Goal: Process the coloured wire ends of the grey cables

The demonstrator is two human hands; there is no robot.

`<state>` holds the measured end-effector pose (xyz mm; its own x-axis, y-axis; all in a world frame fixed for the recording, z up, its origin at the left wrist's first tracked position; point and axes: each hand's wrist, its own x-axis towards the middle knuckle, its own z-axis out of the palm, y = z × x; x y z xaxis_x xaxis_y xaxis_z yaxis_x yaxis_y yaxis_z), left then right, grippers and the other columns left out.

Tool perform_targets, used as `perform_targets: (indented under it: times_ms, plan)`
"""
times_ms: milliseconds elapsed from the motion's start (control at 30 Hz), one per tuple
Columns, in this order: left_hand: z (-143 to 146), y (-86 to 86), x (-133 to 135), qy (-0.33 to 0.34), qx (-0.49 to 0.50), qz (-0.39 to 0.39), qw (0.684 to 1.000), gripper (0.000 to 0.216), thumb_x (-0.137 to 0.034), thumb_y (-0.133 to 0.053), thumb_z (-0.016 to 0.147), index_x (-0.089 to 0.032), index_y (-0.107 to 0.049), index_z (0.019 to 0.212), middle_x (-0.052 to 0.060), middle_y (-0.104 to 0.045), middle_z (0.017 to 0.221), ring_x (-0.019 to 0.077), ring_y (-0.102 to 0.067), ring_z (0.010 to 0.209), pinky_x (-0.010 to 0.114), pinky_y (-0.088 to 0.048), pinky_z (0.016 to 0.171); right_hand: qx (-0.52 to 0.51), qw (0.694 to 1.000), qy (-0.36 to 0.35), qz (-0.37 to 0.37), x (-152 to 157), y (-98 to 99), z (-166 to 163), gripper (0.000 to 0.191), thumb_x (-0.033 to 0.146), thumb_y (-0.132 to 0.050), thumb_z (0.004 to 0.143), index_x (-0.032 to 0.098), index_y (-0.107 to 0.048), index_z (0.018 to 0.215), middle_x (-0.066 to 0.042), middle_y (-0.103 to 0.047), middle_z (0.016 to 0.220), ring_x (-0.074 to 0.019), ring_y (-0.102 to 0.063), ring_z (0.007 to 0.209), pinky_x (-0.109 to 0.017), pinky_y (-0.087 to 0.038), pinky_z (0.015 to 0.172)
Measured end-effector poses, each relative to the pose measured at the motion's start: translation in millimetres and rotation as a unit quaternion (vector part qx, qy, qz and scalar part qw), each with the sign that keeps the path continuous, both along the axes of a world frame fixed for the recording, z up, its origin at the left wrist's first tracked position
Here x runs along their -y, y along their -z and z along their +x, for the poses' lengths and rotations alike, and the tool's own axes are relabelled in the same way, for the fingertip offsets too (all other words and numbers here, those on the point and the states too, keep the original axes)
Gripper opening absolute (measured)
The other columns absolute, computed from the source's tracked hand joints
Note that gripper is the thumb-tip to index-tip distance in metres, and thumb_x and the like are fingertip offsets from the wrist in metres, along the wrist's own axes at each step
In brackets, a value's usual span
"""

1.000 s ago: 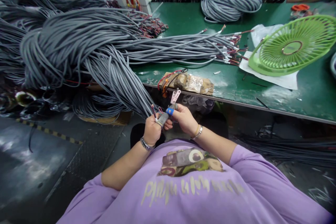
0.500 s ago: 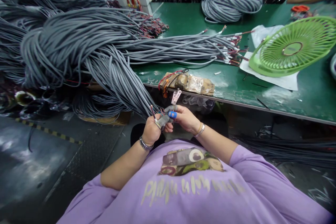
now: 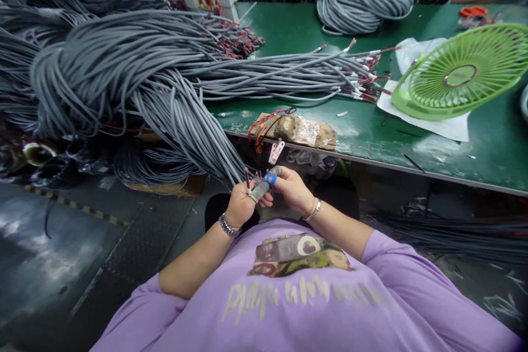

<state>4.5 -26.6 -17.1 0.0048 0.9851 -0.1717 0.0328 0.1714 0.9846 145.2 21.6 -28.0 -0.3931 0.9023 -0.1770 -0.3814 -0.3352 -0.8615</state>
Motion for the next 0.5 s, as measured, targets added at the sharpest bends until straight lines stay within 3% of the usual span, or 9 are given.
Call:
perform_targets:
  times_ms: [233,500]
  plan:
    - [7.1,-4.1,-2.3,-0.110,0.090,-0.011,0.990,0.042,-0.054,-0.072,0.070,-0.015,-0.055,0.065,0.005,-0.067,0.053,0.0160,-0.063,0.042,0.022,-0.046,0.040,-0.023,1.000,0.018,0.002,3.9,-2.8,-5.0,0.034,0.038,-0.083,0.061,0.016,-0.058,0.067,0.003,-0.054,0.060,-0.0082,-0.043,0.055,-0.024,-0.034,0.056]
    - [4.9,-1.2,0.4,-0.102,0.101,-0.007,0.990,0.042,-0.054,-0.072,0.070,-0.016,-0.054,0.064,0.004,-0.067,0.054,0.0164,-0.063,0.042,0.023,-0.045,0.039,-0.023,0.999,-0.023,-0.011,1.5,-4.5,-2.9,0.038,0.044,-0.083,0.063,0.015,-0.061,0.077,0.002,-0.056,0.063,-0.0073,-0.045,0.053,-0.023,-0.034,0.054]
